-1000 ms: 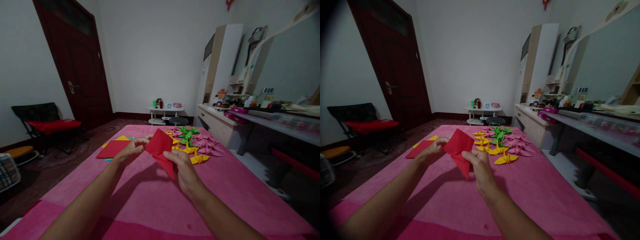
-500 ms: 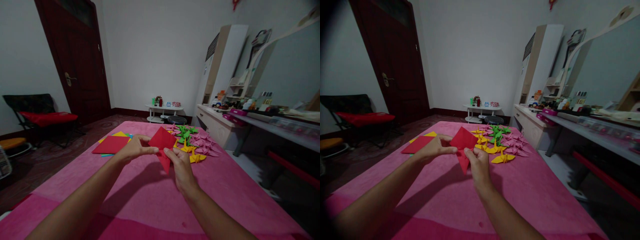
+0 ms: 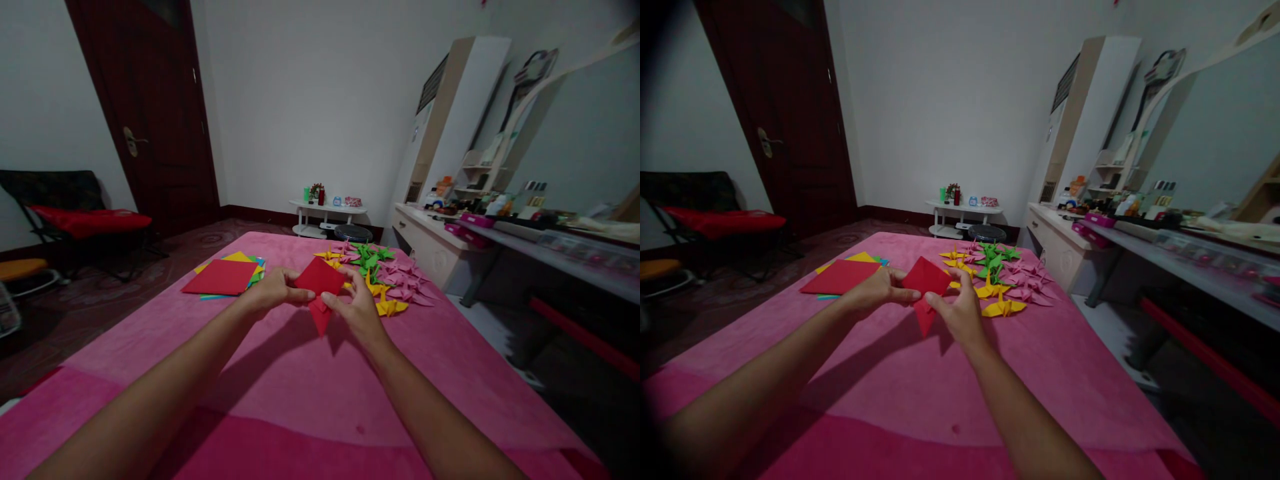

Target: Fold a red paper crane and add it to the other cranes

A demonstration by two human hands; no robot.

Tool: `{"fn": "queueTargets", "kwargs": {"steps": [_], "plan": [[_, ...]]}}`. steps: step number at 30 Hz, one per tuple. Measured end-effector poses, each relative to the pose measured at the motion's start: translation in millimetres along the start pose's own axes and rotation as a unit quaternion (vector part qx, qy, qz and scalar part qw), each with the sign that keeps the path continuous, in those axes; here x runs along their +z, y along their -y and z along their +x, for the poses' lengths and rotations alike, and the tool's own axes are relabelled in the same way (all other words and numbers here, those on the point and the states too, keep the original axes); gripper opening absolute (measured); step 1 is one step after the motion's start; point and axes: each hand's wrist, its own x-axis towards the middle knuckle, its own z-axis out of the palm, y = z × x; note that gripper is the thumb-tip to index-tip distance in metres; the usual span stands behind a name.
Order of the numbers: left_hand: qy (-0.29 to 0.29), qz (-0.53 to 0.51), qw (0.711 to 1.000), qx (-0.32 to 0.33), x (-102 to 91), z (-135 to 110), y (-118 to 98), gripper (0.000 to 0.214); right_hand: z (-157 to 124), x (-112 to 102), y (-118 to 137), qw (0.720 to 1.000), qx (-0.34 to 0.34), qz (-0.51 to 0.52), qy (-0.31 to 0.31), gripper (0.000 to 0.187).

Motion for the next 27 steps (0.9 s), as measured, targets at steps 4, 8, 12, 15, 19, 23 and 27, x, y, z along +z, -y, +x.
{"fn": "queueTargets", "kwargs": {"steps": [4, 8, 12, 15, 19, 23, 27], "plan": [[0.072, 0.006, 0.995, -0.074, 0.9, 11, 41, 0.029, 10, -19, -31, 0.985, 0.005, -0.113, 0.130, 0.036], [0.094, 0.042, 0.987, -0.124, 6.0, 18, 72, 0.033, 11, -28, -60, 0.968, 0.009, -0.164, 0.190, 0.017], [0.097, 0.100, 0.984, -0.113, 6.2, 21, 81, 0.032, 7, -28, -75, 0.963, -0.004, -0.200, 0.179, 0.020], [0.109, 0.132, 0.982, -0.075, 4.1, 21, 84, 0.031, 6, -25, -77, 0.956, -0.035, -0.227, 0.181, 0.019], [0.100, 0.232, 0.967, 0.039, 1.3, 24, 86, 0.027, 4, -23, -79, 0.945, -0.013, -0.242, 0.217, 0.019], [0.020, 0.340, 0.926, 0.161, -0.5, 24, 82, 0.027, 1, -23, -80, 0.951, 0.021, -0.215, 0.220, 0.025], [0.021, 0.369, 0.905, 0.211, -0.4, 22, 79, 0.026, -2, -20, -76, 0.953, 0.021, -0.212, 0.214, 0.026]]}}
